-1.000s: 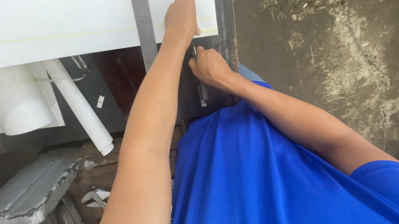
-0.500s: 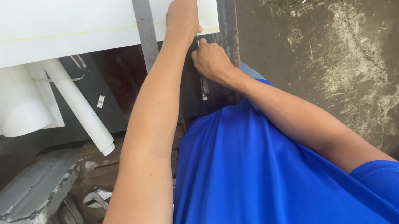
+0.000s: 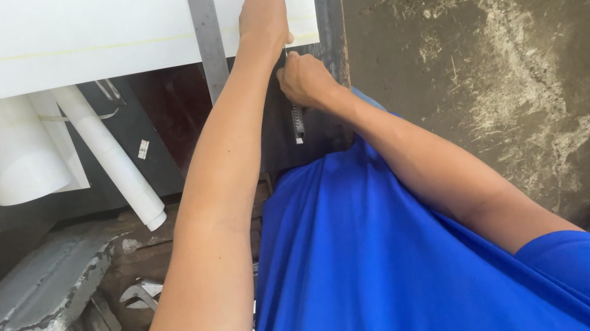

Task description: The person uses a utility knife and a metal ruler to cut a large white sheet on a workbench. They align the ruler along the sheet's edge and make several straight cuts to trim the material.

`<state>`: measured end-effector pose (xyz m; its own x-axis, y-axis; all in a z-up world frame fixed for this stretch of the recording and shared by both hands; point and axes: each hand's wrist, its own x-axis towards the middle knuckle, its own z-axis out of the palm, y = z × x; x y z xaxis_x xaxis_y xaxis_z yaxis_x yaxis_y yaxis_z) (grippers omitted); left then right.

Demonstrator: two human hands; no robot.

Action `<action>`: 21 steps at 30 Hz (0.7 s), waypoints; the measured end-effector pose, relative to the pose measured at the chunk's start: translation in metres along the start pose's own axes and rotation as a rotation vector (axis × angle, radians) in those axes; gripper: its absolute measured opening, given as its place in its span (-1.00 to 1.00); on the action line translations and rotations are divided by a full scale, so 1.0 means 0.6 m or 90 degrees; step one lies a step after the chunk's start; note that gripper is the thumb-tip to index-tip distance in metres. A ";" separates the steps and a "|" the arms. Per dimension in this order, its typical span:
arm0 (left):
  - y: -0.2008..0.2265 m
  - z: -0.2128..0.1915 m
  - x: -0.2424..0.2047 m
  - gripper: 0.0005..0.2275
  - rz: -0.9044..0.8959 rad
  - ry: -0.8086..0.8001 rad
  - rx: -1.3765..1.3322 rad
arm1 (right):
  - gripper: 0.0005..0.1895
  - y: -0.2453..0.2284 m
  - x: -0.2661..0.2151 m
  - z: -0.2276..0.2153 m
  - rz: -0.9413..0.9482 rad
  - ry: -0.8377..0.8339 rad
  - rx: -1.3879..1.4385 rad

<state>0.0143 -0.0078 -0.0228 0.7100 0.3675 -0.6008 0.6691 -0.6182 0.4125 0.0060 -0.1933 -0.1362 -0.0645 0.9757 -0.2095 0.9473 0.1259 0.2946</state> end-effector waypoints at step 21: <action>-0.045 -0.017 -0.113 -0.88 0.081 0.154 -0.198 | -0.70 0.154 -0.143 -0.300 0.384 -0.410 0.888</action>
<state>-0.0498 -0.0087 0.0136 0.7980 0.4771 -0.3681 0.5802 -0.4433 0.6832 0.0426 -0.2330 0.0768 0.1900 0.5454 -0.8164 0.3418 -0.8162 -0.4658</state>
